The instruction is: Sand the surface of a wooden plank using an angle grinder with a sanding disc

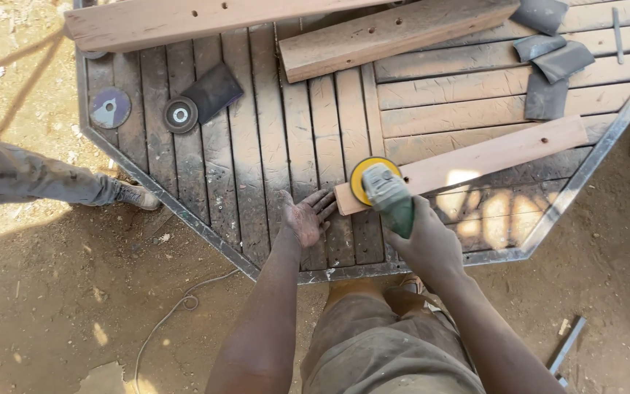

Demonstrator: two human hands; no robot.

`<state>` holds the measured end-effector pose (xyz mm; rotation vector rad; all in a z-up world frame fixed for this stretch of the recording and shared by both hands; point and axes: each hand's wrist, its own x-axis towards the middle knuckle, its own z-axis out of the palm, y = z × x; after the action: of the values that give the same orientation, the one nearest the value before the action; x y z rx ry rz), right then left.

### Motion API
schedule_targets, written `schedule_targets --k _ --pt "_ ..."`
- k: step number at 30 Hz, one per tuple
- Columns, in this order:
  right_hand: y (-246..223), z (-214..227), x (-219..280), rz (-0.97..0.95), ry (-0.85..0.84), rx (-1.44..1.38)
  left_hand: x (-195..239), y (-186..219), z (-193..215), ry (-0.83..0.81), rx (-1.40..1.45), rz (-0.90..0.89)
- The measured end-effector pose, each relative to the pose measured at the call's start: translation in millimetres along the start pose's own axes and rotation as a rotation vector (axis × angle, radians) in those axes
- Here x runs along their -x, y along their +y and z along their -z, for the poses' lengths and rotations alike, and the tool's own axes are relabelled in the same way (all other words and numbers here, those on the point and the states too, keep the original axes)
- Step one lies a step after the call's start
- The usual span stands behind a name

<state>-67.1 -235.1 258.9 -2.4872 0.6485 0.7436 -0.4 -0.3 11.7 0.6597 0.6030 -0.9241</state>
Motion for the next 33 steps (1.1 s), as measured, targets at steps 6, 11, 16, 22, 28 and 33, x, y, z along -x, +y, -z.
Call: schedule_targets --k 6,11,16,22,28,33 --pt "10 42 0 -0.042 0.0 -0.058 34 -11 -79 0.338 -0.472 -0.477" --pt "75 92 -41 -0.121 0.099 -0.001 -12 -30 -102 0.6 -0.898 -0.351" --pt "142 164 -77 -0.189 0.165 -0.007 8 -24 -133 0.695 -0.895 -0.305" --pt "299 210 -174 -0.312 0.324 -0.058 -1 -29 -153 0.786 -0.724 -0.305" --pt "323 218 -168 -0.287 0.354 -0.302 -25 -41 -232 1.138 -1.621 -0.316" --pt "244 216 -106 -0.127 0.136 -0.343 -95 -99 -266 0.849 -2.221 -0.891"
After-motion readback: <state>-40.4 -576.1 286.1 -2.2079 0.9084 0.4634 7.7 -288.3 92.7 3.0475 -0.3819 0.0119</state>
